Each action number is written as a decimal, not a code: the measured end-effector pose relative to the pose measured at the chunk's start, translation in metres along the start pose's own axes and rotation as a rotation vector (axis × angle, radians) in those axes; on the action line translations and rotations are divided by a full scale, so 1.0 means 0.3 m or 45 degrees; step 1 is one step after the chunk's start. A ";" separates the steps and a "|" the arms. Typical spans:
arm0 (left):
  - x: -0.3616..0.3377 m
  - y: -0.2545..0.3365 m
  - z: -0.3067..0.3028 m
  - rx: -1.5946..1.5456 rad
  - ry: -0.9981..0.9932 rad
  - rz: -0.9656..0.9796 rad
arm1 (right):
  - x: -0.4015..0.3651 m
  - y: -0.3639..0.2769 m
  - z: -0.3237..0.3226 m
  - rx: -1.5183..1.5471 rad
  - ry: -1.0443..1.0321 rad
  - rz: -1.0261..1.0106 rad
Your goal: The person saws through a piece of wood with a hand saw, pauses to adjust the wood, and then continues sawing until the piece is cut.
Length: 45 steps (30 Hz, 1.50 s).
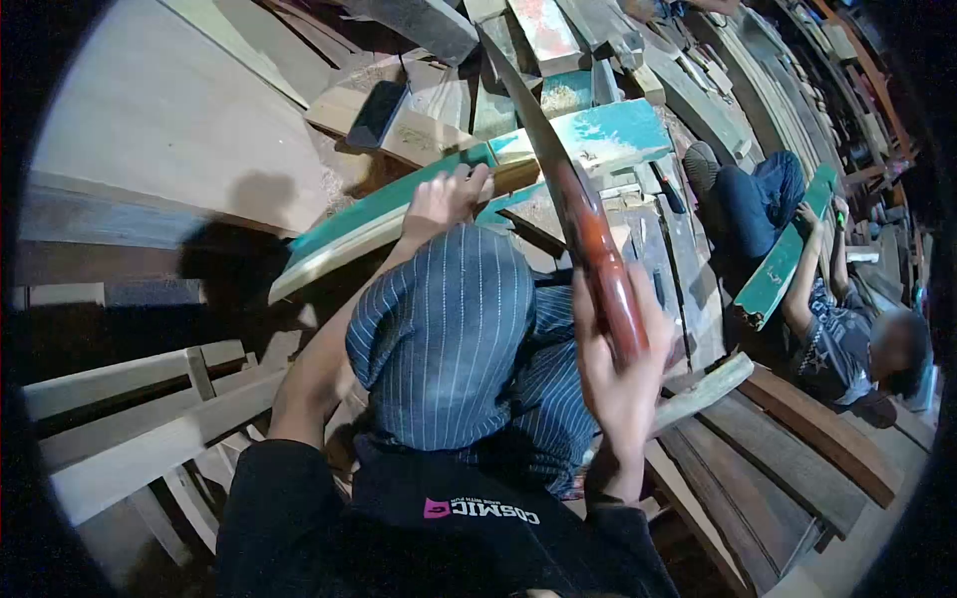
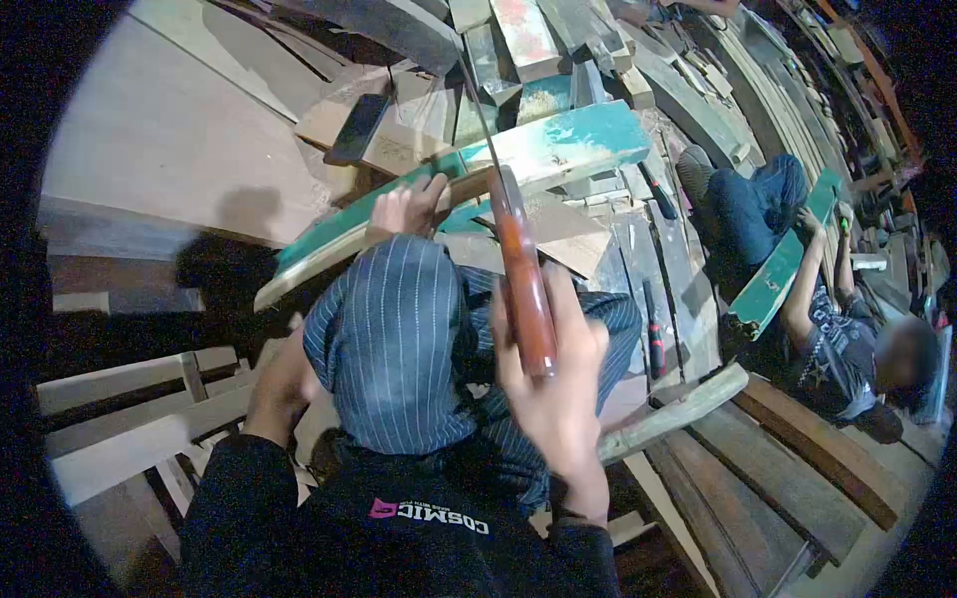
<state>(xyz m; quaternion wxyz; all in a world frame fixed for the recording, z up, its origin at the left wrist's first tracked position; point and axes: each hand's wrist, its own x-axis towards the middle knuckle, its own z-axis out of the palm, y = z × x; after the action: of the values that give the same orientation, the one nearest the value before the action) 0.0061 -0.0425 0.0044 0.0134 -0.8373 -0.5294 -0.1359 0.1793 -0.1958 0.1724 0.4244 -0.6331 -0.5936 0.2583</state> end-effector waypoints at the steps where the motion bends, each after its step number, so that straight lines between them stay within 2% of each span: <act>1: 0.001 0.009 -0.012 0.009 -0.021 -0.008 | 0.072 0.033 0.054 0.038 0.044 -0.108; 2: 0.002 0.014 -0.020 0.016 -0.039 -0.021 | 0.141 0.038 0.103 0.072 0.113 -0.230; 4: 0.006 0.010 -0.022 -0.013 -0.020 -0.041 | 0.216 -0.007 0.125 0.093 0.057 -0.073; 7: 0.007 0.018 -0.031 -0.018 -0.056 -0.085 | 0.196 0.002 0.095 0.092 0.016 -0.084; 8: 0.011 0.014 -0.035 -0.014 -0.072 -0.110 | 0.166 0.076 0.091 -0.053 0.102 -0.309; 10: 0.023 -0.001 -0.061 -0.057 -0.092 -0.111 | 0.038 0.003 -0.005 0.122 0.010 0.241; 11: 0.024 -0.008 -0.055 -0.057 -0.086 -0.105 | -0.019 0.003 -0.042 0.043 0.113 0.136; 13: 0.018 -0.013 -0.016 -0.065 -0.054 -0.083 | -0.140 -0.063 -0.149 -0.062 0.253 0.203; 15: 0.017 -0.003 -0.048 -0.069 -0.093 -0.101 | -0.280 -0.065 -0.306 -0.329 0.086 0.307; 17: 0.019 -0.008 -0.038 -0.115 -0.082 -0.073 | -0.334 -0.091 -0.350 -0.522 0.017 0.248; 18: 0.024 -0.004 -0.046 -0.091 -0.174 -0.117 | -0.335 -0.110 -0.326 -0.636 0.034 0.314; 19: 0.021 -0.001 -0.043 -0.113 -0.180 -0.105 | -0.313 -0.118 -0.280 -0.547 0.116 0.353; 21: 0.022 -0.002 -0.043 -0.117 -0.159 -0.083 | -0.221 -0.075 -0.214 -0.534 0.091 0.091; 22: 0.015 0.001 -0.037 -0.104 -0.144 -0.065 | -0.156 -0.044 -0.147 -0.398 0.111 0.068; 23: 0.010 0.002 -0.030 -0.090 -0.126 -0.045 | -0.068 -0.056 -0.067 -0.168 0.108 0.267; 24: 0.004 0.001 -0.021 -0.083 -0.099 -0.048 | 0.016 -0.035 -0.018 0.036 0.016 0.201; 26: 0.001 0.001 -0.010 -0.075 -0.040 -0.066 | 0.189 0.057 0.105 -0.159 0.024 -0.216; 30: 0.035 0.010 -0.067 -0.071 -0.221 -0.193 | 0.289 0.027 0.163 -0.133 -0.030 -0.180; 31: 0.028 0.011 -0.056 -0.053 -0.129 -0.167 | 0.270 0.002 0.132 0.004 -0.103 -0.028; 32: 0.021 0.007 -0.043 -0.091 -0.138 -0.164 | 0.236 0.050 0.117 -0.141 0.045 -0.157; 33: 0.030 -0.001 -0.061 -0.076 -0.152 -0.175 | 0.184 0.005 0.064 0.017 -0.032 0.001; 34: 0.031 -0.007 -0.069 -0.066 -0.174 -0.192 | 0.110 -0.007 0.018 0.041 0.048 0.061; 36: 0.030 -0.028 -0.037 -0.108 -0.143 -0.182 | -0.060 -0.062 -0.116 0.140 0.148 0.504; 38: 0.018 -0.033 -0.017 -0.081 0.001 -0.077 | -0.192 -0.086 -0.285 -0.351 0.014 0.182; 39: 0.023 -0.023 -0.028 -0.111 -0.049 -0.116 | -0.247 -0.088 -0.370 -0.532 -0.066 0.008; 41: 0.029 -0.015 -0.055 -0.145 -0.091 -0.116 | -0.322 -0.071 -0.404 -0.415 -0.015 -0.071; 42: 0.023 -0.012 -0.049 -0.152 -0.081 -0.107 | -0.369 -0.049 -0.357 -0.223 0.195 0.019; 44: 0.023 -0.015 -0.038 -0.156 -0.041 -0.077 | -0.289 -0.110 -0.334 -0.600 0.072 0.209; 45: 0.014 -0.014 -0.021 -0.118 -0.082 -0.065 | -0.233 -0.083 -0.246 -0.402 0.191 0.267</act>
<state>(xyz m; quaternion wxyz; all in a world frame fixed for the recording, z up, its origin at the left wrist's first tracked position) 0.0027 -0.0379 0.0109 -0.0458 -0.8272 -0.5439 -0.1335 0.2161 -0.2824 0.2184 0.3336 -0.7677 -0.5241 0.1570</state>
